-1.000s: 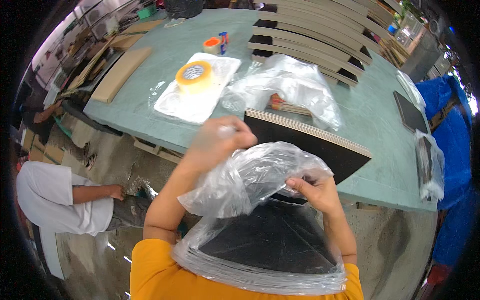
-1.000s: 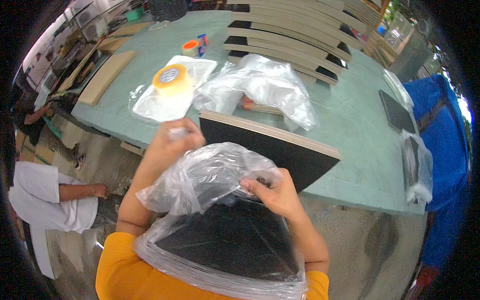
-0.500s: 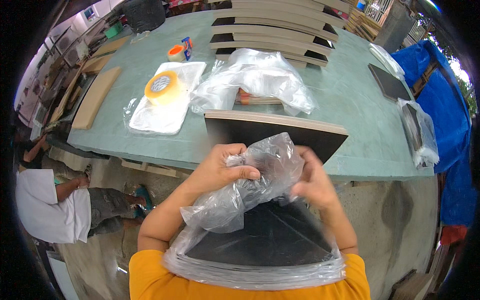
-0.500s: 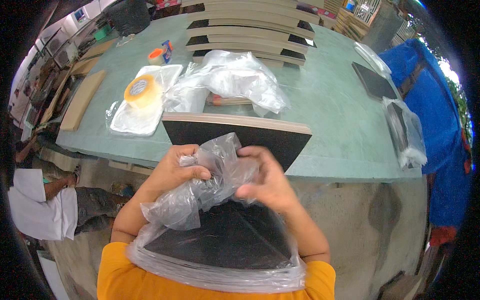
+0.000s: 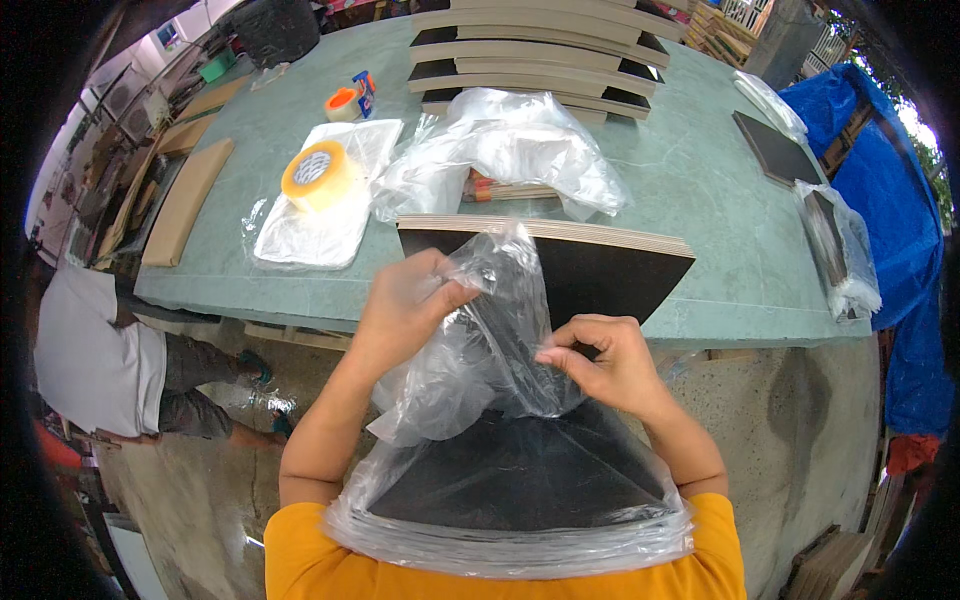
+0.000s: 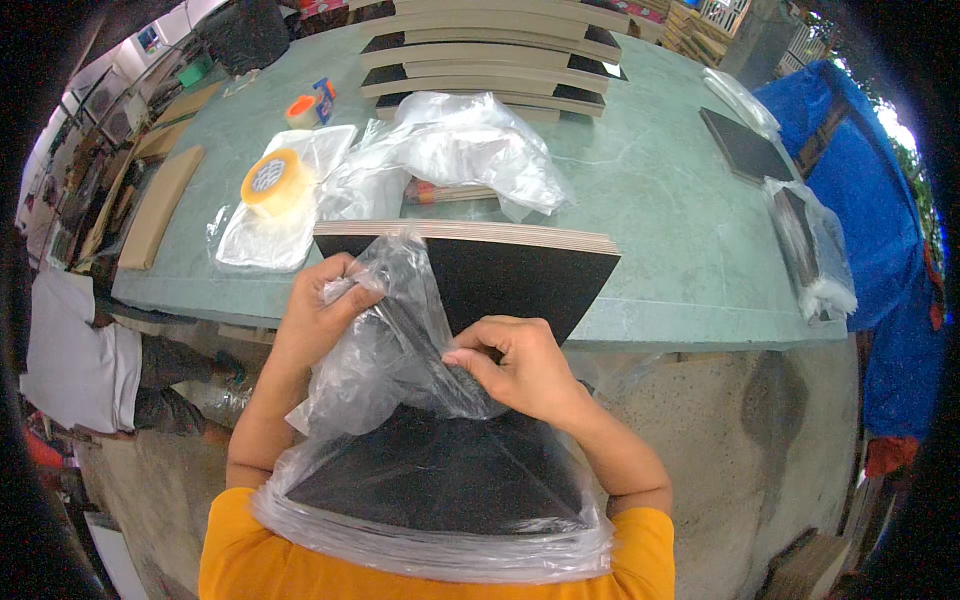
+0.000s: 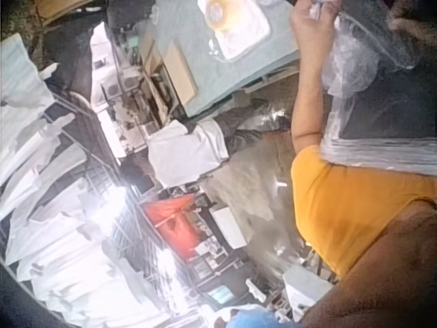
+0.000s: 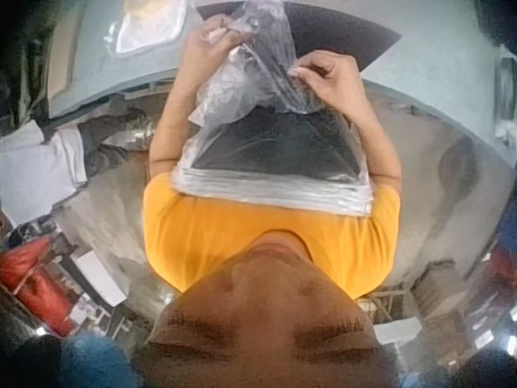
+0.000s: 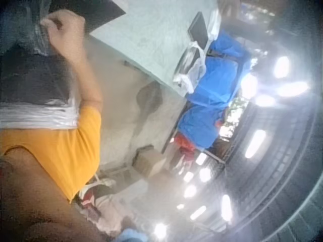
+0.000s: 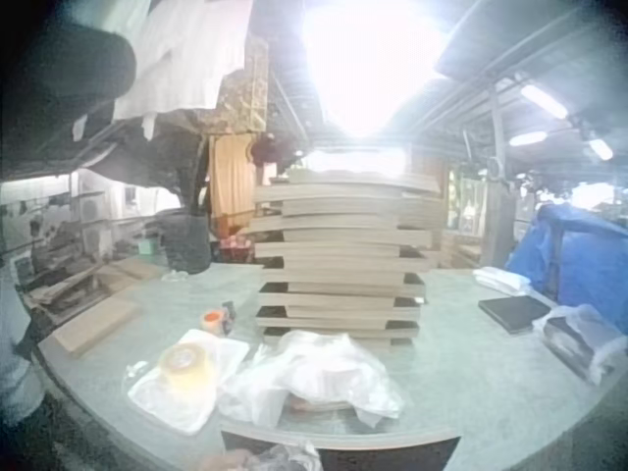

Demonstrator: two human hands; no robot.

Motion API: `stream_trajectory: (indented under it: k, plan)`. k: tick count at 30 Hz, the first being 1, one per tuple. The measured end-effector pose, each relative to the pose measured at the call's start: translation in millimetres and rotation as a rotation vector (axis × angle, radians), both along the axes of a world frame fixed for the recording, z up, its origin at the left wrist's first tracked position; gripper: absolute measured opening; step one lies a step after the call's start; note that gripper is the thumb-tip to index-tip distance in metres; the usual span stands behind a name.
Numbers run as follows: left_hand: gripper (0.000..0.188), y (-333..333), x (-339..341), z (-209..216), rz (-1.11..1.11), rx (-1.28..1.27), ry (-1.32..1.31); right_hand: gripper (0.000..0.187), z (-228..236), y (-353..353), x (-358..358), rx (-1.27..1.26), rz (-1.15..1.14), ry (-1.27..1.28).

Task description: The person wraps individual dark boards in plastic sheets and stacks them on top of each other.

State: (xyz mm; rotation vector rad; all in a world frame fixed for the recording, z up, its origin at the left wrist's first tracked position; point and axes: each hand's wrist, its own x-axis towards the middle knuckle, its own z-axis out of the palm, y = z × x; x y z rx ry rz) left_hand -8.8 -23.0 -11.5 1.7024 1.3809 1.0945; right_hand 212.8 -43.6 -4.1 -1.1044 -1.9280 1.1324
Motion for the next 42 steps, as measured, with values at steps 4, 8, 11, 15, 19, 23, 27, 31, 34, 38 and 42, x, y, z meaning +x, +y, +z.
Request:
stream_trajectory:
  k: [4, 8, 11, 15, 19, 23, 27, 31, 34, 38, 42]
  plan:
    - [0.017, -11.4, -5.7, 38.6, 0.377, 0.362, 0.107, 0.014, -6.3, 7.3, 18.6, -0.526, 0.007, 0.182]
    - [0.016, -29.7, 6.1, 61.3, -0.229, -0.119, 0.172, 0.017, -10.4, 4.1, 12.4, -0.692, 0.092, 0.555]
    - [0.015, -32.7, 39.6, 31.9, -0.425, -0.034, 0.006, 0.016, -22.6, 4.0, 4.1, -0.742, 0.139, 0.649]
    - [0.013, -14.2, 1.2, 4.1, -0.294, -0.129, -0.021, 0.014, -18.3, 3.1, 15.4, -0.850, 0.070, 1.092]
    - [0.007, -2.9, -54.1, 33.1, 0.494, 0.106, -0.022, 0.013, -13.2, -6.3, 49.0, -0.635, 0.107, 0.879]
    - [0.019, -38.9, 31.7, 83.1, -0.452, 0.366, -0.052, 0.011, 32.4, -16.5, 18.7, -0.332, 0.164, 0.446]
    - [0.020, -47.3, 46.4, 36.8, -0.612, -0.016, -0.015, 0.027, 58.5, -18.0, 0.7, 0.065, -0.133, 0.770]
    - [0.018, -36.9, 36.7, 53.2, -0.463, -0.210, -0.285, 0.035, 19.9, 0.9, 13.7, -0.303, 0.034, 0.280]
    - [0.017, -24.4, 34.4, 30.7, -0.502, -0.427, -0.505, 0.031, 17.0, -9.0, 1.6, -0.340, 0.470, 0.187]
    - [0.014, -16.2, 23.8, 48.9, -0.777, -0.464, -0.517, 0.027, 23.0, -12.4, -7.5, -0.368, 0.879, 0.089]
    - [0.018, -3.8, -0.6, 34.8, -1.115, -0.389, -0.293, 0.035, 38.8, 4.7, 2.4, -0.400, 1.019, -0.315]
